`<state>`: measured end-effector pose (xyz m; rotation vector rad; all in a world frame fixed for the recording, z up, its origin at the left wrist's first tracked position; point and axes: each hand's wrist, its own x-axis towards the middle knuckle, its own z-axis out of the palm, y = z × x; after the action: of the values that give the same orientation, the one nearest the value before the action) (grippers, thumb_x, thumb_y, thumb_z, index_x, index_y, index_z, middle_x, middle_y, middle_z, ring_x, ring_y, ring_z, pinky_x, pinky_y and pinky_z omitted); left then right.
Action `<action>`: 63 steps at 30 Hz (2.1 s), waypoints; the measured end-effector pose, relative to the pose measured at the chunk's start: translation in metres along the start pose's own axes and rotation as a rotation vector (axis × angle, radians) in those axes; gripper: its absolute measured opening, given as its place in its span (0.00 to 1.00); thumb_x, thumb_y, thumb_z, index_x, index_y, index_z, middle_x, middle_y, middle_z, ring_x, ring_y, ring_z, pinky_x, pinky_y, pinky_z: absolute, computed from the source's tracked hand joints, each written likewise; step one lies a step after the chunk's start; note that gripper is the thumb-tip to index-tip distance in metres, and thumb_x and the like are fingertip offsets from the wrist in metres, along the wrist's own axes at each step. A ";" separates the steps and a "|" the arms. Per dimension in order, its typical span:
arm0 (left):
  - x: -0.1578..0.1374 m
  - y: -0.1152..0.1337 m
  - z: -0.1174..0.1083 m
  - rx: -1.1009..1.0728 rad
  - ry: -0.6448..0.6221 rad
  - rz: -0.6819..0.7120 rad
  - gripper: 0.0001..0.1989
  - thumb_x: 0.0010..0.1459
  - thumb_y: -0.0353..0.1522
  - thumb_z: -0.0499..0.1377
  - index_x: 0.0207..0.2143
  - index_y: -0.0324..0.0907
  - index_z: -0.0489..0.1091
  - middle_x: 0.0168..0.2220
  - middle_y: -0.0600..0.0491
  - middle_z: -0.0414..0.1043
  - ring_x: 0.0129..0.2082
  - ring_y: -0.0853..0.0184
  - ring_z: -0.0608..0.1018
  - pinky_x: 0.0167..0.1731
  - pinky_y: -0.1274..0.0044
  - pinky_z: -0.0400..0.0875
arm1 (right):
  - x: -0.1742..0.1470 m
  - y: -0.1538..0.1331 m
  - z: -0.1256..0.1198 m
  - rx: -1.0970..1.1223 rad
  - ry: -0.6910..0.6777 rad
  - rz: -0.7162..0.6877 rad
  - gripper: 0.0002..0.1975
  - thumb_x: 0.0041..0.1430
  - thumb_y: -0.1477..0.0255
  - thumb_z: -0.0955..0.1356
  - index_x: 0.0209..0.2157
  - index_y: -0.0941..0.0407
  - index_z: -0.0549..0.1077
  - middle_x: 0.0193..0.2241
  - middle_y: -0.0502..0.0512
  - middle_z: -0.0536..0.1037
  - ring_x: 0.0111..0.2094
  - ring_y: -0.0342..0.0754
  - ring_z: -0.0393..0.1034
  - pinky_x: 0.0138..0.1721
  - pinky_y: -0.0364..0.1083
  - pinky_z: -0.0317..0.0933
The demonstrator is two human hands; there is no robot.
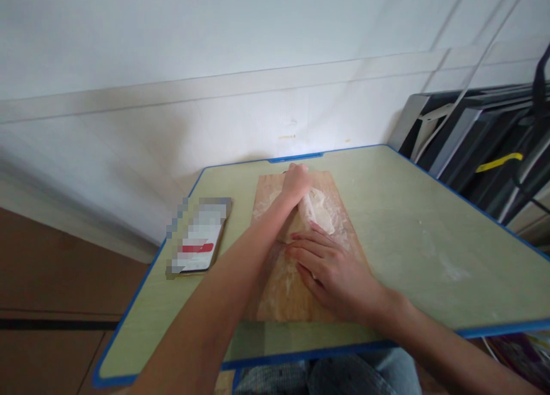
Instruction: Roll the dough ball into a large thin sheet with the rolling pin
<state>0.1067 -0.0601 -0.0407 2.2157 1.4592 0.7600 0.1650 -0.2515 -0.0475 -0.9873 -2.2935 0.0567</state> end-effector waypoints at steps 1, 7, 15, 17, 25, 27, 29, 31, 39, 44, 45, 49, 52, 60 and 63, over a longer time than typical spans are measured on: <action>0.000 0.003 0.000 0.032 -0.002 -0.007 0.11 0.50 0.22 0.49 0.30 0.35 0.71 0.37 0.44 0.73 0.41 0.61 0.74 0.44 0.72 0.66 | -0.001 0.000 0.000 -0.010 0.002 0.001 0.13 0.56 0.82 0.60 0.40 0.63 0.73 0.40 0.59 0.77 0.49 0.49 0.67 0.58 0.53 0.52; -0.008 0.018 -0.001 0.225 -0.023 -0.035 0.16 0.54 0.21 0.46 0.41 0.34 0.70 0.45 0.40 0.70 0.46 0.61 0.73 0.45 0.72 0.66 | -0.007 0.001 0.003 -0.094 0.048 0.022 0.13 0.53 0.84 0.60 0.37 0.63 0.73 0.39 0.60 0.76 0.49 0.51 0.65 0.59 0.53 0.51; -0.013 0.032 0.005 0.336 -0.007 -0.070 0.22 0.58 0.20 0.43 0.55 0.28 0.56 0.51 0.35 0.65 0.51 0.56 0.69 0.48 0.70 0.63 | -0.008 -0.005 -0.001 -0.091 0.049 0.131 0.09 0.56 0.80 0.61 0.32 0.58 0.72 0.30 0.53 0.74 0.38 0.47 0.66 0.57 0.54 0.51; -0.013 0.034 0.007 0.343 -0.007 -0.077 0.22 0.58 0.21 0.44 0.56 0.28 0.55 0.51 0.35 0.65 0.51 0.55 0.69 0.47 0.70 0.64 | -0.008 -0.007 -0.001 -0.085 0.066 0.149 0.09 0.57 0.80 0.61 0.30 0.57 0.71 0.28 0.52 0.73 0.36 0.46 0.66 0.57 0.54 0.50; -0.019 0.041 0.005 0.336 0.001 -0.128 0.19 0.59 0.26 0.45 0.53 0.31 0.58 0.50 0.38 0.65 0.51 0.56 0.69 0.46 0.70 0.65 | -0.007 -0.008 -0.002 -0.066 0.052 0.199 0.10 0.57 0.79 0.61 0.28 0.57 0.71 0.27 0.51 0.73 0.35 0.46 0.65 0.57 0.56 0.50; -0.021 0.043 0.004 0.349 -0.003 -0.132 0.19 0.59 0.25 0.45 0.53 0.32 0.58 0.51 0.38 0.65 0.51 0.56 0.69 0.46 0.70 0.66 | -0.007 -0.007 -0.003 -0.053 0.048 0.209 0.10 0.57 0.79 0.61 0.28 0.57 0.71 0.27 0.52 0.73 0.35 0.46 0.66 0.56 0.56 0.51; -0.022 0.045 0.004 0.374 -0.012 -0.123 0.19 0.60 0.25 0.45 0.53 0.33 0.58 0.52 0.38 0.64 0.51 0.56 0.68 0.45 0.69 0.66 | -0.007 -0.006 -0.003 -0.033 0.045 0.230 0.09 0.57 0.79 0.61 0.29 0.56 0.71 0.28 0.52 0.74 0.36 0.47 0.66 0.55 0.57 0.52; -0.024 0.048 0.004 0.400 -0.027 -0.114 0.18 0.60 0.25 0.45 0.53 0.34 0.60 0.52 0.38 0.64 0.51 0.55 0.68 0.45 0.68 0.66 | -0.007 -0.006 -0.003 -0.016 0.045 0.260 0.08 0.57 0.79 0.61 0.29 0.56 0.71 0.29 0.52 0.75 0.35 0.47 0.66 0.55 0.57 0.52; -0.021 0.056 0.010 0.467 -0.078 -0.116 0.17 0.62 0.26 0.45 0.52 0.34 0.62 0.53 0.37 0.62 0.52 0.53 0.65 0.46 0.64 0.64 | -0.006 -0.006 -0.002 0.035 0.059 0.322 0.07 0.56 0.80 0.62 0.29 0.56 0.69 0.31 0.52 0.75 0.38 0.48 0.67 0.54 0.57 0.52; -0.019 0.061 0.014 0.468 -0.105 -0.113 0.17 0.61 0.25 0.45 0.51 0.32 0.63 0.54 0.35 0.60 0.54 0.49 0.63 0.48 0.60 0.61 | -0.006 -0.003 -0.001 0.087 0.053 0.329 0.07 0.56 0.81 0.61 0.28 0.58 0.68 0.32 0.56 0.75 0.40 0.51 0.66 0.47 0.55 0.59; -0.018 0.061 0.014 0.461 -0.108 -0.108 0.17 0.61 0.25 0.45 0.51 0.32 0.63 0.54 0.35 0.60 0.54 0.49 0.63 0.48 0.60 0.62 | -0.005 -0.003 -0.001 0.095 0.058 0.333 0.07 0.56 0.81 0.61 0.28 0.58 0.68 0.31 0.56 0.75 0.39 0.51 0.66 0.46 0.55 0.60; -0.014 0.052 0.013 0.418 -0.122 -0.061 0.18 0.61 0.26 0.45 0.52 0.32 0.62 0.52 0.37 0.63 0.54 0.53 0.64 0.47 0.67 0.63 | -0.005 -0.004 -0.002 0.101 0.059 0.339 0.08 0.57 0.80 0.60 0.29 0.56 0.68 0.29 0.54 0.74 0.37 0.49 0.66 0.47 0.56 0.59; -0.009 0.041 0.011 0.392 -0.139 -0.013 0.18 0.61 0.28 0.46 0.52 0.33 0.61 0.51 0.39 0.64 0.52 0.56 0.67 0.48 0.70 0.61 | -0.005 -0.003 -0.005 0.110 0.027 0.340 0.11 0.57 0.82 0.58 0.31 0.56 0.69 0.29 0.53 0.74 0.36 0.49 0.67 0.50 0.57 0.58; -0.009 0.029 0.007 0.376 -0.129 0.088 0.15 0.58 0.27 0.46 0.45 0.34 0.67 0.48 0.42 0.68 0.50 0.59 0.68 0.51 0.68 0.56 | -0.013 0.000 -0.028 0.230 -0.045 0.241 0.20 0.50 0.86 0.57 0.40 0.56 0.69 0.36 0.56 0.74 0.44 0.50 0.67 0.52 0.55 0.58; -0.011 0.025 0.007 0.365 -0.114 0.110 0.15 0.55 0.27 0.47 0.41 0.37 0.69 0.46 0.45 0.69 0.48 0.60 0.69 0.51 0.69 0.56 | -0.015 0.003 -0.034 0.256 -0.040 0.205 0.22 0.51 0.86 0.56 0.44 0.56 0.69 0.39 0.57 0.75 0.47 0.50 0.67 0.53 0.56 0.59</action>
<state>0.1255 -0.0800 -0.0340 2.5790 1.5283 0.4138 0.1936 -0.2661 -0.0289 -1.0878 -2.1458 0.4472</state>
